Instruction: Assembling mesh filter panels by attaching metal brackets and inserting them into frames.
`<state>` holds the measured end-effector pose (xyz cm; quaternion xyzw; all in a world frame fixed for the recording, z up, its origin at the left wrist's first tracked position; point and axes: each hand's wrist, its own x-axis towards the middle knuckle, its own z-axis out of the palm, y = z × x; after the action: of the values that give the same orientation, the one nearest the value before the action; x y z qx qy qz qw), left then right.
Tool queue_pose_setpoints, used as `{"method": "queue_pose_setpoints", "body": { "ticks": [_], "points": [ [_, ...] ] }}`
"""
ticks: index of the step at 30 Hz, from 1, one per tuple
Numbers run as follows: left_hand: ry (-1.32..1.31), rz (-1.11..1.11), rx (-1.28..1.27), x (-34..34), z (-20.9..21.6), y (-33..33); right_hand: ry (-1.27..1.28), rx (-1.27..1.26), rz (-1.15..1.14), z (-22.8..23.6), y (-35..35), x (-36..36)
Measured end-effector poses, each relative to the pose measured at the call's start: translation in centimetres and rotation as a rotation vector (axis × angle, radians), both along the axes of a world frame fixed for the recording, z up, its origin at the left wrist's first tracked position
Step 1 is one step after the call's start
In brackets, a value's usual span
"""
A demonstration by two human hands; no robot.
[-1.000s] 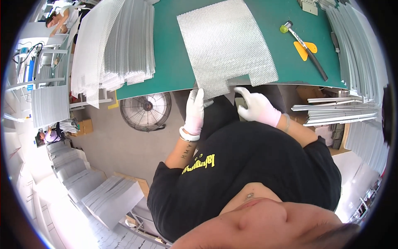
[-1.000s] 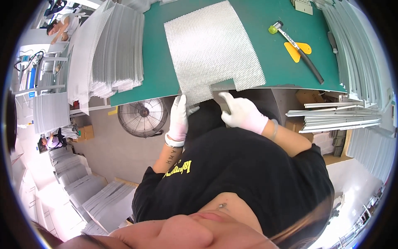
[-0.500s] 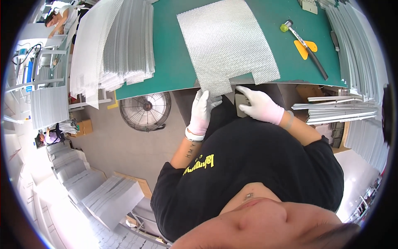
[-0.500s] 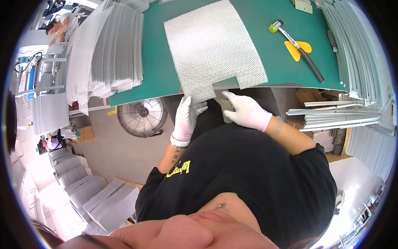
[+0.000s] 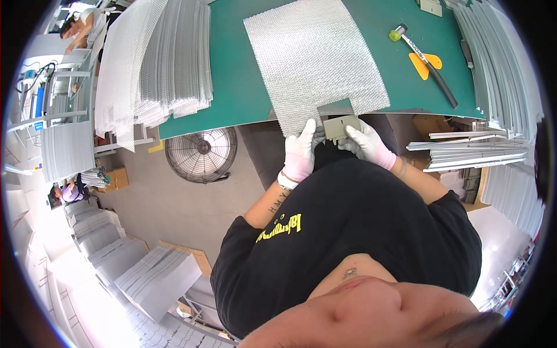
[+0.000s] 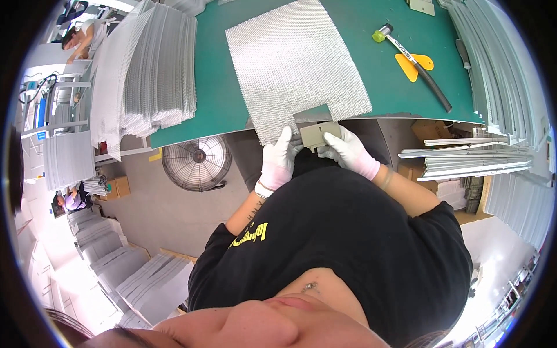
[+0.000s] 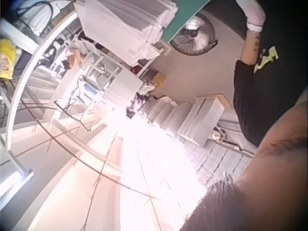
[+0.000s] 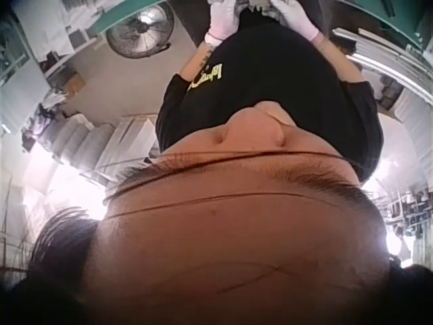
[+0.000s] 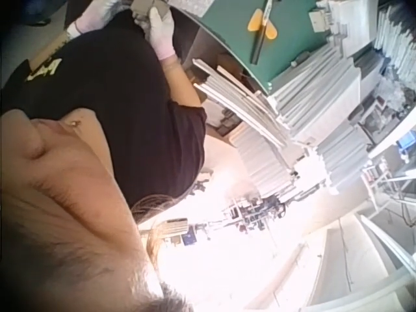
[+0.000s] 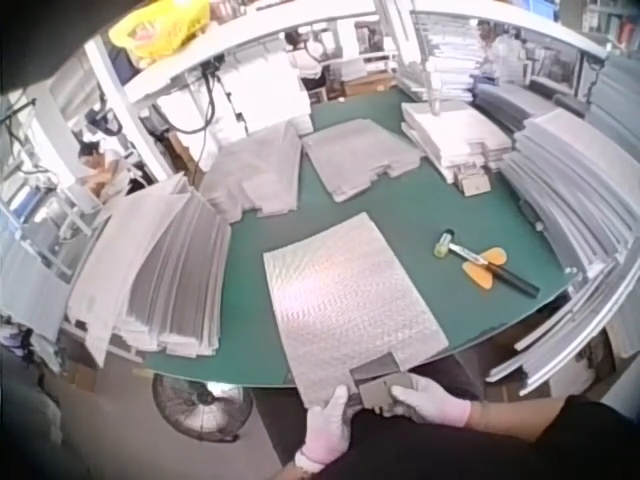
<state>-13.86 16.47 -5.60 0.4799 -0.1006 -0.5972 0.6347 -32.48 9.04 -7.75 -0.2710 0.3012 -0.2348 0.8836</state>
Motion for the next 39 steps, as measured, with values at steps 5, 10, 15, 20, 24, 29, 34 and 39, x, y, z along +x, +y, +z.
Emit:
{"method": "queue_pose_setpoints", "body": {
  "ticks": [5, 10, 15, 20, 24, 29, 34, 39],
  "points": [
    [-0.017, 0.086, 0.017, -1.1, 0.9, -0.3, 0.058, -0.001, -0.026, 0.6, 0.4, 0.3],
    [-0.108, 0.145, 0.041, -1.2, -0.5, 0.7, 0.167, -0.12, -0.067, 1.1, 0.8, 0.6],
    [-0.177, 0.125, 0.056, -1.3, -1.4, 1.2, 0.221, -0.254, -0.033, 1.6, 0.5, 0.4],
    [-0.058, 0.146, 0.015, -2.5, -0.2, 0.6, 0.293, -0.394, -0.061, 1.6, 0.4, 0.9],
    [0.096, -0.073, 0.064, -2.3, -0.6, 0.1, 0.317, -0.37, -0.188, 2.0, 0.5, 1.7],
    [-0.161, -0.264, 0.135, -0.8, -3.0, 1.0, 0.49, -0.242, -0.347, 3.6, 0.2, 0.8],
    [-0.09, -0.129, 0.115, -2.0, -1.5, 0.7, 0.513, -0.235, -0.32, 1.7, 0.1, 0.2],
    [0.214, -0.299, 0.016, -0.9, -0.4, 1.5, 0.53, -0.3, -0.262, 2.6, 0.2, 0.3]
  ]
}}
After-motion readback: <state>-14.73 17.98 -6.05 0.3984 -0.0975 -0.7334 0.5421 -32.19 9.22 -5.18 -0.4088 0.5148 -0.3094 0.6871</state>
